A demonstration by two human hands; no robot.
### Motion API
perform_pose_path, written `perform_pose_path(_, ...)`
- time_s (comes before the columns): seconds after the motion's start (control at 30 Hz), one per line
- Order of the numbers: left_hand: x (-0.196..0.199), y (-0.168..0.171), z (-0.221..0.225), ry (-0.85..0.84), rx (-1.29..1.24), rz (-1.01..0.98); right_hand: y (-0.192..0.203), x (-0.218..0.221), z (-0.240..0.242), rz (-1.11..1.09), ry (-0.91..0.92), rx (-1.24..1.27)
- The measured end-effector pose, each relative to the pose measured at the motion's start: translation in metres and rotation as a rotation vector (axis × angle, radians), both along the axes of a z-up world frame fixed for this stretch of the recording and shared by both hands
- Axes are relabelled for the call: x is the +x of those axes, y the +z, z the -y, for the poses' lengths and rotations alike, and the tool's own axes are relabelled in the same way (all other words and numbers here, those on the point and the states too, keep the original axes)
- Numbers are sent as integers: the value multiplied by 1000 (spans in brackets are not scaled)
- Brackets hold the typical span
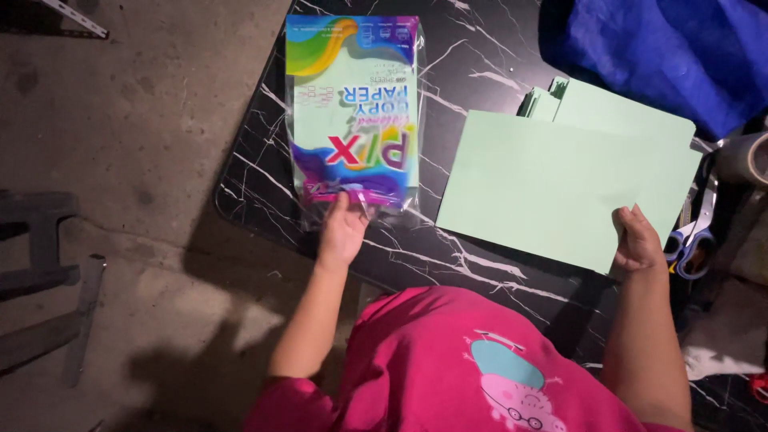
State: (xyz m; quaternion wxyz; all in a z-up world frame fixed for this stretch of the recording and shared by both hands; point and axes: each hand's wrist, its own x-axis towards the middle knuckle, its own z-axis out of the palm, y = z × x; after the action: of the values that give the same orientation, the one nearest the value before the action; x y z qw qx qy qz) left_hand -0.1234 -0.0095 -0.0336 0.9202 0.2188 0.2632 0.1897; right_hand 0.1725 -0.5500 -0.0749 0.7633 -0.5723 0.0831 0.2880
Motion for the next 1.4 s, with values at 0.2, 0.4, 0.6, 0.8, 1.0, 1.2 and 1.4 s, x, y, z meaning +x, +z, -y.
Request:
perform_pose_path(0.2,-11,44,7,-59,-369,296,20,-9,-16,13,20,202)
perform_pose_path(0.4,-40,-119,-16,-423,1118,-383,31,-13,-20,17,27,231)
perform_pose_path(0.6,30,21,-20,-209,1980,-536,21,-11,-12,-17,-6,258)
perform_pose_path(0.8,38,-18,-39,-117,2061,-410,9,-8,-4,-3,-5,333)
perform_pose_path(1.0,36,-25,-49,-172,2015,-387,24,-11,-16,-18,-2,321)
perform_pose_path(1.2,39,-17,-48,-176,1999,-371,14,-9,-9,-19,-26,338)
perform_pose_path(1.4,45,-4,-45,-168,2000,-345,12,-9,-8,-24,-42,339)
